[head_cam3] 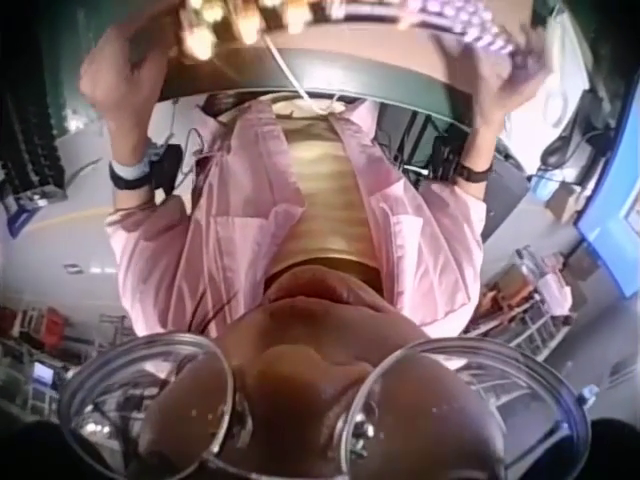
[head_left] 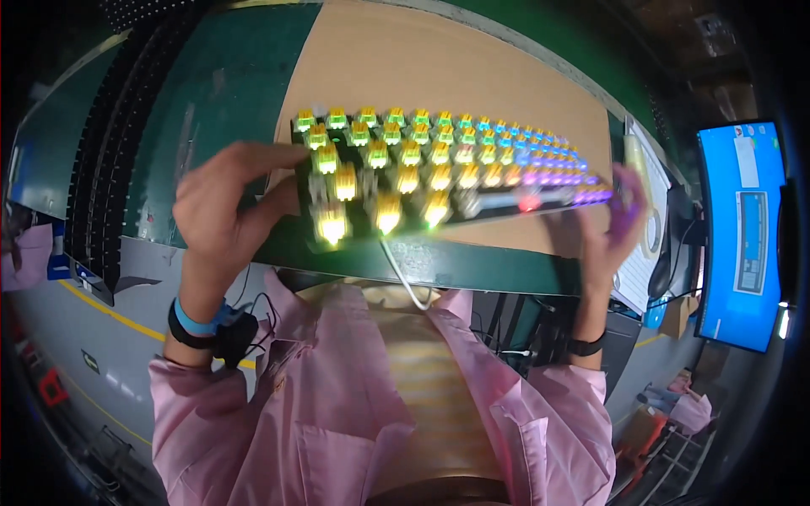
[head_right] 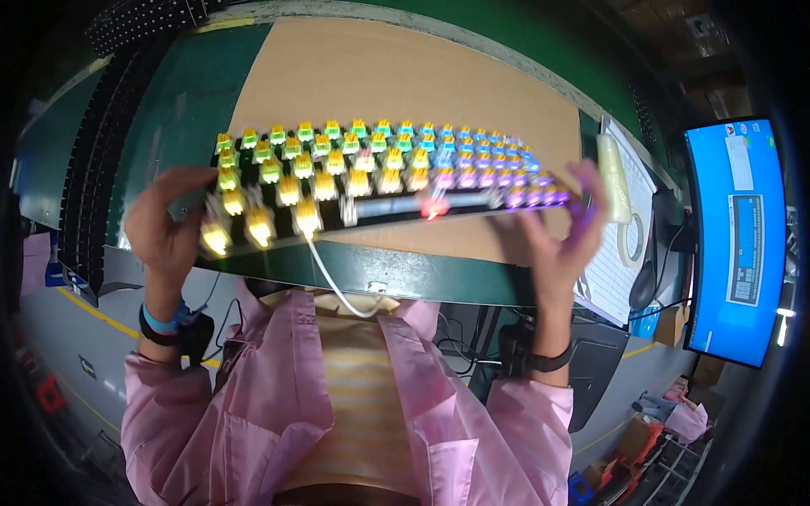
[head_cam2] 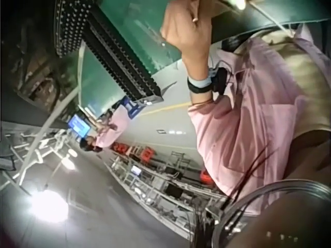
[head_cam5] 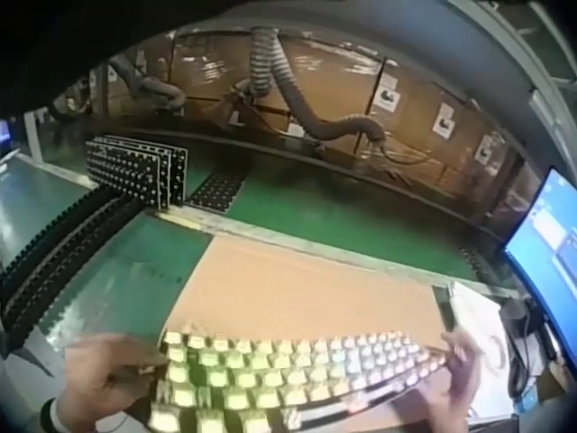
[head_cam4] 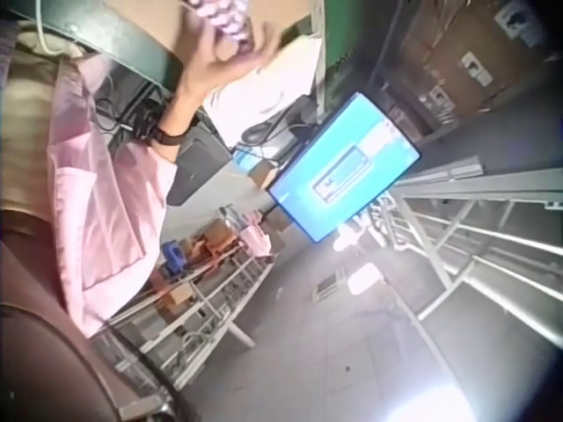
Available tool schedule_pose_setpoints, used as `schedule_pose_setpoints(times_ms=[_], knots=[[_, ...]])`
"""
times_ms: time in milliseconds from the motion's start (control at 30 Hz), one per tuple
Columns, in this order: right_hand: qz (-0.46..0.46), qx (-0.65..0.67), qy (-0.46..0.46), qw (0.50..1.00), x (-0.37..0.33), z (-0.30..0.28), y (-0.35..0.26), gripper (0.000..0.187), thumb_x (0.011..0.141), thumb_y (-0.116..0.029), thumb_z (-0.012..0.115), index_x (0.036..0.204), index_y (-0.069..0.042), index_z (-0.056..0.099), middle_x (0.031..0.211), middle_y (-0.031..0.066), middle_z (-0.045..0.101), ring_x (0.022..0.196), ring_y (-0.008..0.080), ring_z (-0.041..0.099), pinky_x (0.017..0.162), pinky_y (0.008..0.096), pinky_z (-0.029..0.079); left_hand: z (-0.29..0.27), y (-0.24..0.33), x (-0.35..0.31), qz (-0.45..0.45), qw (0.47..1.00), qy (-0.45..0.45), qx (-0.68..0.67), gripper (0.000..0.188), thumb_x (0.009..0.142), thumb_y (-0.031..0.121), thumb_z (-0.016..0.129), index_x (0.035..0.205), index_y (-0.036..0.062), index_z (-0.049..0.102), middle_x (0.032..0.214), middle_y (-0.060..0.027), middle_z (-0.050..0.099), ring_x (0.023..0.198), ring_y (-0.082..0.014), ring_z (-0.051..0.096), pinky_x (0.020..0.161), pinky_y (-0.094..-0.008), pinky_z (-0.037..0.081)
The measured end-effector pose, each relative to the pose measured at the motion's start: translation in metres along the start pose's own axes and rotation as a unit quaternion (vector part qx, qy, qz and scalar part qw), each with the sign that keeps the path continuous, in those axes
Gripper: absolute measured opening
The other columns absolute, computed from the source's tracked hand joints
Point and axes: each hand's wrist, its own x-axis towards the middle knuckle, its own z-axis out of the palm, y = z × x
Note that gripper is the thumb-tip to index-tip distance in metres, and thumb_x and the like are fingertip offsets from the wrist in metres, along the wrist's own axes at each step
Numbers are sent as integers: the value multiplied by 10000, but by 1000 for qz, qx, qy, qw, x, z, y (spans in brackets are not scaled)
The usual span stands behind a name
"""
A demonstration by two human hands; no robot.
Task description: The person picks up a circuit board from a rack, connects a cable to it, and presses the board to check the lights. After disconnecting the cable, the person wipes the board with a sponge and returns it to the rack.
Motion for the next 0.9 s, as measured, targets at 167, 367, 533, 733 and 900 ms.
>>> schedule_pose_setpoints(times_ms=[167, 367, 533, 733, 900], knots=[[93, -36, -32, 995, 81, -13, 3, 689, 667, -173, 737, 1247, -72, 379, 1080, 121, 515, 966, 196, 544, 752, 304, 464, 12, -1, 52, -127, 988, -90, -20, 84, 763, 67, 607, 763, -10, 573, 635, -66, 588, 545, -133, 558, 496, -221, 423], [61, -210, -136, 966, 104, -9, 52, 614, 714, -227, 693, 1242, -115, 402, 964, 114, 562, 913, 199, 551, 757, 316, 432, 44, -15, 71, -299, 907, -293, 47, 253, 755, 235, 634, 724, -1, 549, 622, -77, 569, 557, -213, 567, 496, -313, 430], [-61, -249, -101, 961, 82, -34, -2, 516, 691, -178, 690, 1152, -72, 481, 943, 98, 563, 912, 251, 539, 807, 329, 411, 58, 14, 108, -37, 950, -239, 196, 416, 667, 294, 696, 927, 1, 554, 829, -120, 598, 782, -293, 583, 671, -378, 460], [-67, -40, -101, 992, 14, -28, -46, 330, 680, -84, 665, 992, -24, 574, 906, 96, 575, 874, 244, 546, 770, 316, 418, 93, 20, 122, 148, 907, -387, 83, 864, 564, 292, 748, 1277, 46, 326, 1132, -182, 483, 1025, -336, 477, 916, -361, 369], [-3, 85, -121, 989, -16, -19, -36, 280, 665, -41, 654, 937, -12, 592, 847, 101, 587, 824, 229, 560, 733, 297, 423, 101, 13, 119, 64, 885, -453, 89, 916, 541, 315, 745, 1301, 47, 309, 1147, -188, 475, 1040, -348, 473, 928, -377, 366]])
